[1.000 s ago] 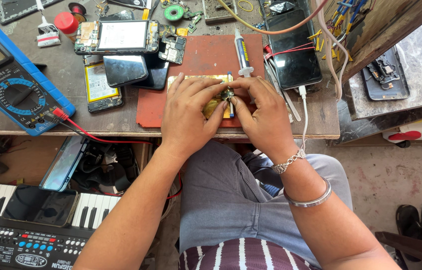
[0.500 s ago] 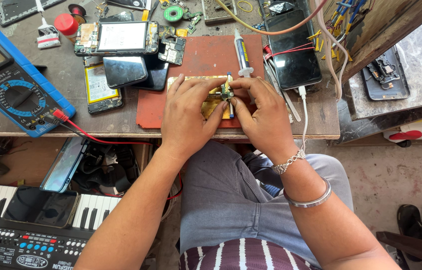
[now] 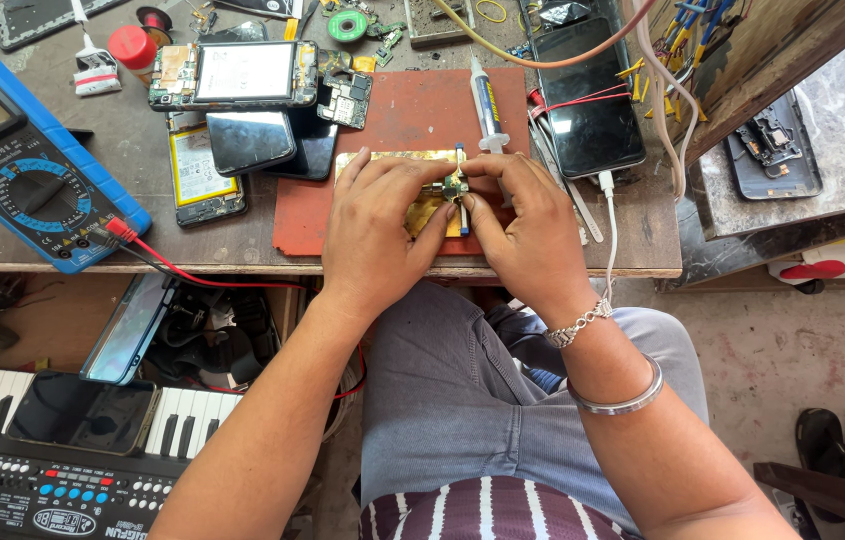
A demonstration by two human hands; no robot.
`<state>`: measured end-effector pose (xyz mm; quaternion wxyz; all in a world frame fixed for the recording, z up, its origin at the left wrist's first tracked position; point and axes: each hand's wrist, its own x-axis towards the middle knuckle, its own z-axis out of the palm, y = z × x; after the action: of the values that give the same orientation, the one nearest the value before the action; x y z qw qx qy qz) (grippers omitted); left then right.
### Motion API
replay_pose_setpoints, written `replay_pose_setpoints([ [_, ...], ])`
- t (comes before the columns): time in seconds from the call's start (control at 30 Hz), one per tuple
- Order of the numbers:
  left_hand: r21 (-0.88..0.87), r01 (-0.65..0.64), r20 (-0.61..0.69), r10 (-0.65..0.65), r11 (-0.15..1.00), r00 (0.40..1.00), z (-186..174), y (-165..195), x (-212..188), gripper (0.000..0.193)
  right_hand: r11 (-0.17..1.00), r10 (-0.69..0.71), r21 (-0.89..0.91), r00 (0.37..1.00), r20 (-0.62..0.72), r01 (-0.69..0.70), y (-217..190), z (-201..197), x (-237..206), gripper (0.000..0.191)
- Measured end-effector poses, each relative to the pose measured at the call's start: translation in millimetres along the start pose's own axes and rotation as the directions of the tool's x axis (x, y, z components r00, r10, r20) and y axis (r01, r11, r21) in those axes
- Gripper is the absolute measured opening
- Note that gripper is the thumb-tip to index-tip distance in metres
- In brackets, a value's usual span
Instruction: The person works on a small phone circuit board held in a metal jig on a cluttered repair bench. They pick up and reposition the board, apply liquid from a syringe onto the board, and press and align small components on the board with both hands.
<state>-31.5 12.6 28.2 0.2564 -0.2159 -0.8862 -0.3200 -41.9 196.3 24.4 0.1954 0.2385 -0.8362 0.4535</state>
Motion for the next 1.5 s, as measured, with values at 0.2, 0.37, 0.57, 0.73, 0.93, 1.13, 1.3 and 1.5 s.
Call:
replay_pose_setpoints([
  [0.2,0.004,0.004,0.010,-0.004,1.000,1.000,-0.1,-0.4,0.4,0.034,1.000,-0.008,0.003,1.000,-0.003,0.008,0.9,0.2,-0.2,0.023],
  [0.37,0.006,0.012,-0.003,-0.012,1.000,1.000,1.9,-1.5,0.2,0.035,1.000,-0.010,-0.003,1.000,-0.001,0.010,1.7,0.0,0.0,0.023],
  [0.57,0.014,0.016,-0.005,-0.016,1.000,1.000,4.1,-1.8,-0.3,0.037,1.000,0.004,-0.008,1.000,-0.009,-0.004,1.1,-0.2,-0.3,0.022],
  [0.73,0.021,0.018,-0.001,-0.018,1.000,1.000,3.2,-2.4,-3.0,0.038,1.000,0.008,-0.008,1.000,-0.008,-0.008,-2.2,0.9,-1.7,0.023],
  [0.93,0.029,0.021,0.006,-0.021,0.999,1.000,3.8,-2.4,-3.2,0.040,0.992,0.095,0.077,0.995,0.006,-0.096,-2.2,-0.5,-2.9,0.028],
  [1.13,0.033,0.015,0.003,-0.015,0.999,1.000,3.8,-2.6,-3.7,0.040,0.978,0.170,0.126,0.985,-0.007,-0.168,2.0,-2.3,-2.6,0.029],
  [1.3,0.023,0.015,0.007,-0.015,1.000,1.000,5.1,-3.2,-4.5,0.040,0.986,0.147,0.082,0.989,-0.003,-0.146,2.6,-2.7,-4.2,0.028],
  [1.5,0.016,-0.011,-0.008,0.011,1.000,1.000,7.0,-6.6,-6.9,0.071,0.996,-0.013,0.086,1.000,0.010,0.012,-0.7,-7.7,1.8,0.021],
])
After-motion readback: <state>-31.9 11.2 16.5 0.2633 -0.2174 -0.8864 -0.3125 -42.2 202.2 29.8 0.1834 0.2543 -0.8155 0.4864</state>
